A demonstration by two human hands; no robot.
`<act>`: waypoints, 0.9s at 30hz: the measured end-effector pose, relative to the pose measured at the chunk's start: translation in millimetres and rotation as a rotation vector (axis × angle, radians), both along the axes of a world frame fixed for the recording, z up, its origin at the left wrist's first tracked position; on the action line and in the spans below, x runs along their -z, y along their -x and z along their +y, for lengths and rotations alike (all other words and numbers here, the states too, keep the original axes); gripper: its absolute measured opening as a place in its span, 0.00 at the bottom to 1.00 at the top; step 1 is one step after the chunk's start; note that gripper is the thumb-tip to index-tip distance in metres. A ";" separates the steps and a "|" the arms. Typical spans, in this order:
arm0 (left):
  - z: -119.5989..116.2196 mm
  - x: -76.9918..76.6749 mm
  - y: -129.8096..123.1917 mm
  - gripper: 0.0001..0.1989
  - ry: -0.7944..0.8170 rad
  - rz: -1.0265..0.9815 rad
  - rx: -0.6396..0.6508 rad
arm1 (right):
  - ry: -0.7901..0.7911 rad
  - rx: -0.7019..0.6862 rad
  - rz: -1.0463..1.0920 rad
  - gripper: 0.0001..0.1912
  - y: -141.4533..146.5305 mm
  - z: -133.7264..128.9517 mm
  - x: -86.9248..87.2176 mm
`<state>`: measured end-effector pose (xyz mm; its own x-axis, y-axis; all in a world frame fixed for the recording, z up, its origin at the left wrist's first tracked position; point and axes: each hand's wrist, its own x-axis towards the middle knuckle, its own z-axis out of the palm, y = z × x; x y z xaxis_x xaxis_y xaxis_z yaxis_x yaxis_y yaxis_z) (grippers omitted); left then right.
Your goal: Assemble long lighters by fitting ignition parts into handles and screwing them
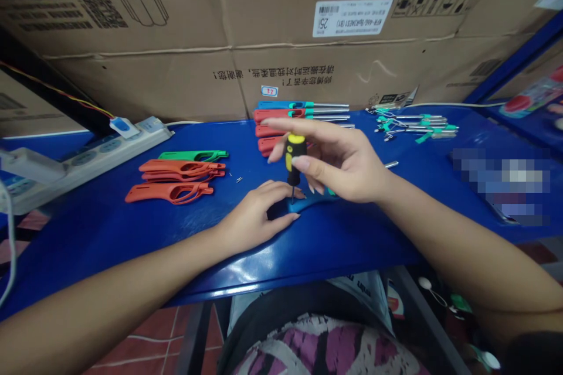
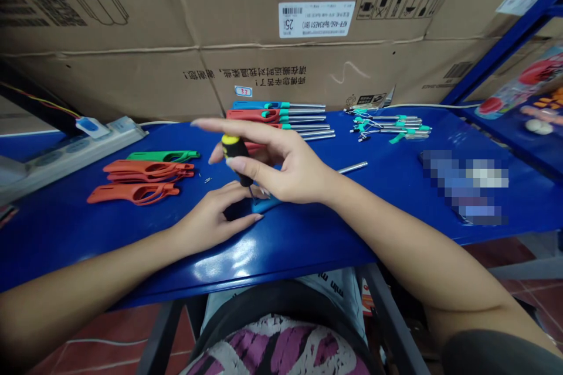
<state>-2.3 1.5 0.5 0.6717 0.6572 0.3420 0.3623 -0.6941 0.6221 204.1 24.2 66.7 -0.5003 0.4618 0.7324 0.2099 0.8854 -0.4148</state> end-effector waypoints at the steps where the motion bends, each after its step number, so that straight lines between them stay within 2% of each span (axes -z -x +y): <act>1: 0.0 0.1 0.1 0.13 0.000 0.001 -0.002 | 0.022 -0.011 0.014 0.18 0.6 0.3 0.9; 5: -0.3 -0.9 -0.2 0.14 0.009 -0.010 0.005 | -0.115 0.013 0.061 0.16 -0.9 3.9 1.7; 10: -0.6 -2.2 -0.8 0.12 0.011 -0.004 -0.008 | 0.057 -0.081 -0.053 0.21 -4.6 5.2 -1.2; 15: -0.2 -1.2 0.0 0.13 0.002 -0.007 -0.002 | -0.153 0.036 0.033 0.18 -5.9 4.3 -0.7; 20: -0.6 -1.9 -0.3 0.12 -0.004 0.003 -0.007 | 0.021 -0.024 -0.062 0.20 -3.4 -0.4 -1.2; 24: -1.0 -2.1 -0.9 0.13 -0.006 -0.003 -0.005 | -0.176 0.052 0.006 0.16 -3.1 0.3 -1.4; 27: -1.1 -2.9 -0.9 0.12 -0.002 0.005 -0.012 | -0.145 0.050 -0.032 0.17 -3.3 -0.4 -3.0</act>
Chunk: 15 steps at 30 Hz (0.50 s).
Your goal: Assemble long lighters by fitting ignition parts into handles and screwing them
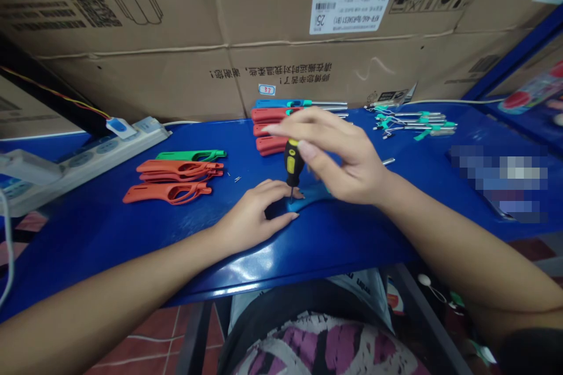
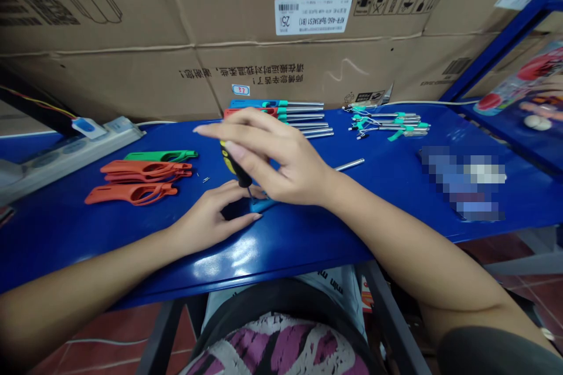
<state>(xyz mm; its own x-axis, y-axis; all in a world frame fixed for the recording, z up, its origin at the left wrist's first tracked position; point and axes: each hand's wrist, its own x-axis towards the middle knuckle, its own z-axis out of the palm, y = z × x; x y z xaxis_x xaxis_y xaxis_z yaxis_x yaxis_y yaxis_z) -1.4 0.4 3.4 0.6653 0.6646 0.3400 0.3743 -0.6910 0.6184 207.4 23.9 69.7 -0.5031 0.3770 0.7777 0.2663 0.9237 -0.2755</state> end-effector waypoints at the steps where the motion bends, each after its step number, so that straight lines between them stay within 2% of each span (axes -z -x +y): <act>1: 0.1 -0.2 0.0 0.12 0.000 0.003 -0.003 | 0.049 -0.005 -0.008 0.18 0.0 -0.3 -0.3; 3: 0.3 -0.2 0.1 0.12 0.000 0.004 0.001 | 0.088 -0.001 0.014 0.16 -0.4 0.0 -0.2; 6: 0.4 0.0 0.1 0.13 0.003 -0.006 0.013 | -0.052 0.036 0.062 0.14 -2.2 3.1 0.9; 8: 0.3 -0.4 0.0 0.13 0.013 -0.009 0.018 | -0.094 0.033 0.018 0.15 -3.4 4.5 0.6; 12: -0.3 -1.5 -0.3 0.12 0.023 -0.003 0.005 | 0.094 -0.060 -0.088 0.21 -3.2 2.8 -2.6; 15: 0.0 -0.3 -0.2 0.12 0.009 0.001 -0.006 | 0.079 -0.056 -0.060 0.16 -2.9 2.4 -4.3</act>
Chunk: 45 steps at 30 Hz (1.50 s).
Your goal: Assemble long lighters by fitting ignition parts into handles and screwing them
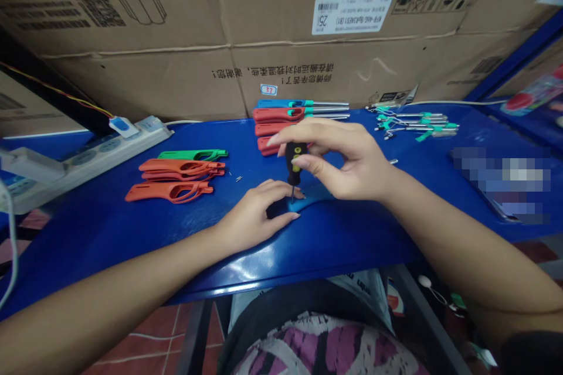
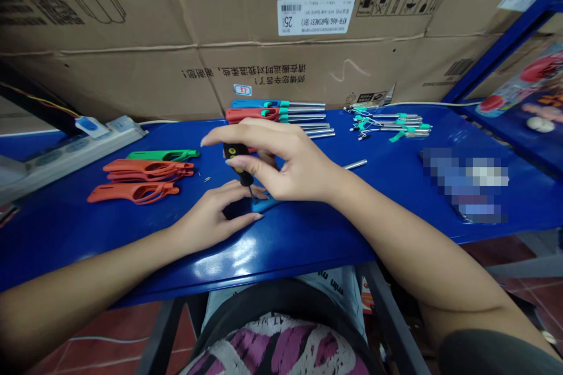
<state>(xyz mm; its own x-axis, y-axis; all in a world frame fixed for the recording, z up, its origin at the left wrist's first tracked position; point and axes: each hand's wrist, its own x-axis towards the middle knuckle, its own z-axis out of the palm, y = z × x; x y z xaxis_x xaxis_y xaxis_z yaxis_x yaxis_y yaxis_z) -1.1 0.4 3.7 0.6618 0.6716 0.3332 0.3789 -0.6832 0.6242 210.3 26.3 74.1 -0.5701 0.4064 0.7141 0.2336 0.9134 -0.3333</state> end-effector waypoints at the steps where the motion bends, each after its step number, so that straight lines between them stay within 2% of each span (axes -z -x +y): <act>1: 0.2 0.6 0.1 0.13 -0.002 -0.001 0.002 | -0.047 0.023 0.023 0.14 -0.3 0.5 -0.2; 3: 0.6 1.5 0.4 0.14 -0.004 -0.007 0.007 | -0.134 0.052 0.046 0.15 -1.3 1.4 -0.7; 5: 0.8 1.6 0.6 0.13 0.001 -0.007 0.004 | -0.140 0.024 0.028 0.16 -2.1 0.9 -1.7; 8: 0.7 1.6 0.8 0.13 -0.005 -0.001 -0.001 | 0.010 -0.069 -0.008 0.18 -0.7 -3.2 -3.7; 10: 0.5 2.7 1.0 0.13 -0.025 -0.010 0.004 | 0.058 -0.106 0.027 0.15 2.1 -6.3 -3.9; 13: -0.1 5.1 0.9 0.14 -0.065 -0.029 -0.005 | -0.047 -0.067 0.105 0.10 6.7 -8.4 -1.1; 16: -0.9 5.4 0.4 0.17 -0.071 -0.029 -0.027 | -0.141 -0.016 0.115 0.14 8.2 -8.4 1.7; 17: -1.1 4.8 0.3 0.17 -0.058 -0.028 -0.029 | -0.117 -0.031 0.099 0.14 7.9 -8.5 1.7; 20: -1.8 3.1 0.0 0.14 -0.013 -0.037 -0.021 | 0.084 -0.138 0.044 0.17 6.6 -9.6 -0.5; 22: -2.2 3.2 -0.1 0.15 0.001 -0.035 -0.027 | 0.130 -0.159 0.041 0.16 6.9 -10.2 -1.8; 27: -3.6 7.0 -0.2 0.13 0.032 -0.009 -0.053 | -0.067 -0.092 0.006 0.13 13.8 -12.4 1.2; 29: -4.3 6.5 -0.2 0.13 0.040 0.003 -0.065 | -0.080 -0.085 -0.005 0.13 15.5 -15.1 2.0; 31: -5.0 2.9 0.1 0.14 0.046 0.033 -0.078 | -0.029 -0.071 0.032 0.13 12.2 -16.9 -0.3; 33: -6.0 -3.6 0.7 0.17 0.054 0.071 -0.069 | 0.071 -0.011 0.139 0.13 1.0 -14.5 -5.6; 35: -7.5 -11.8 1.0 0.21 0.063 0.108 -0.058 | 0.157 0.133 0.293 0.12 -19.6 -5.1 -11.6; 38: -10.5 -22.9 -0.4 0.22 0.068 0.195 -0.086 | 0.059 0.424 0.428 0.13 -63.2 21.1 -13.8; 42: -11.5 -30.0 -6.2 0.20 0.013 0.391 -0.146 | -0.138 0.828 0.263 0.11 -117.3 56.4 3.3; 45: -4.4 -35.1 -9.4 0.16 -0.034 0.535 -0.141 | -0.152 0.888 0.088 0.08 -138.3 70.4 19.5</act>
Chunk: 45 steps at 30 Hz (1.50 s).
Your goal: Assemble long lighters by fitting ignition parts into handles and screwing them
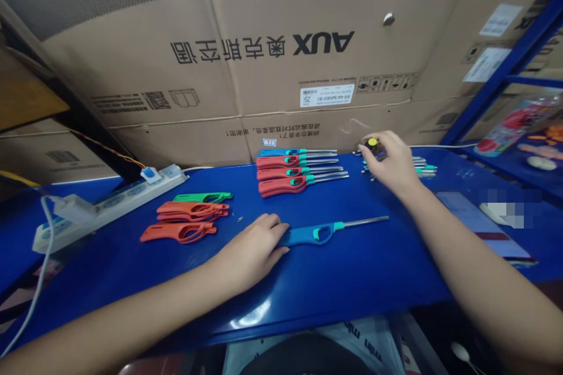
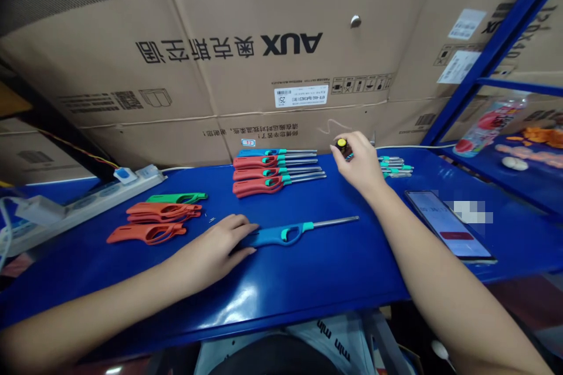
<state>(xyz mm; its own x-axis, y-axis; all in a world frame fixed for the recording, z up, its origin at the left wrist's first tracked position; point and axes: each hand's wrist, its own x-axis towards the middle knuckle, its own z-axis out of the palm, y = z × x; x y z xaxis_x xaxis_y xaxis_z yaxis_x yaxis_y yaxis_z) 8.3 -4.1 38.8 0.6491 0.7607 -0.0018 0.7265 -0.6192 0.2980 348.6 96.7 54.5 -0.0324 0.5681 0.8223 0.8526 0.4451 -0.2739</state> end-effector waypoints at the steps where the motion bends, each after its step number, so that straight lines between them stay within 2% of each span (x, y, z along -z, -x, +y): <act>1: 4.3 -3.1 -0.1 0.15 0.001 0.024 0.011 | 0.023 0.007 -0.023 0.07 -3.4 2.4 3.7; 6: 36.7 -34.1 6.8 0.13 0.025 0.001 0.053 | 0.156 0.014 -0.066 0.06 -9.7 6.5 9.0; 10: 66.7 -62.8 16.5 0.17 0.032 -0.062 0.016 | 0.345 0.106 -0.108 0.09 -14.5 7.7 8.1; 13: 88.9 -71.9 22.7 0.18 -0.088 -0.061 -0.035 | 0.443 0.163 -0.126 0.10 -19.7 10.1 10.2; 16: 108.9 -66.8 26.4 0.20 -0.137 -0.043 -0.112 | 0.528 0.176 -0.151 0.13 -23.7 12.6 15.0; 20: 127.3 -47.6 26.4 0.21 -0.153 -0.073 -0.167 | 0.636 0.158 -0.206 0.16 -23.8 13.7 21.1; 24: 136.0 -29.4 23.5 0.16 -0.184 -0.094 -0.175 | 0.692 0.122 -0.259 0.18 -21.2 13.1 24.3; 28: 141.7 -19.0 22.3 0.15 -0.202 -0.115 -0.171 | 0.710 0.116 -0.297 0.18 -21.4 12.7 28.5; 33: 147.7 -13.8 23.1 0.14 -0.226 -0.149 -0.171 | 0.749 0.109 -0.341 0.17 -19.8 11.5 33.7; 39: 148.0 -12.8 23.8 0.15 -0.227 -0.178 -0.165 | 0.783 0.092 -0.370 0.15 -16.1 8.2 31.7; 45: 145.8 -12.4 24.6 0.17 -0.240 -0.201 -0.171 | 0.745 0.071 -0.391 0.14 -10.1 6.5 29.9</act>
<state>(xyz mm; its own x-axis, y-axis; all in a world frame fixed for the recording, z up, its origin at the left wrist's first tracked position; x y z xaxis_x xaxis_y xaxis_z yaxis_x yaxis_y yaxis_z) -16.3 141.8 51.2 0.4818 0.8216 0.3046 0.7672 -0.5635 0.3063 358.7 103.2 24.7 -0.1805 0.9690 0.1686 0.9662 0.2068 -0.1537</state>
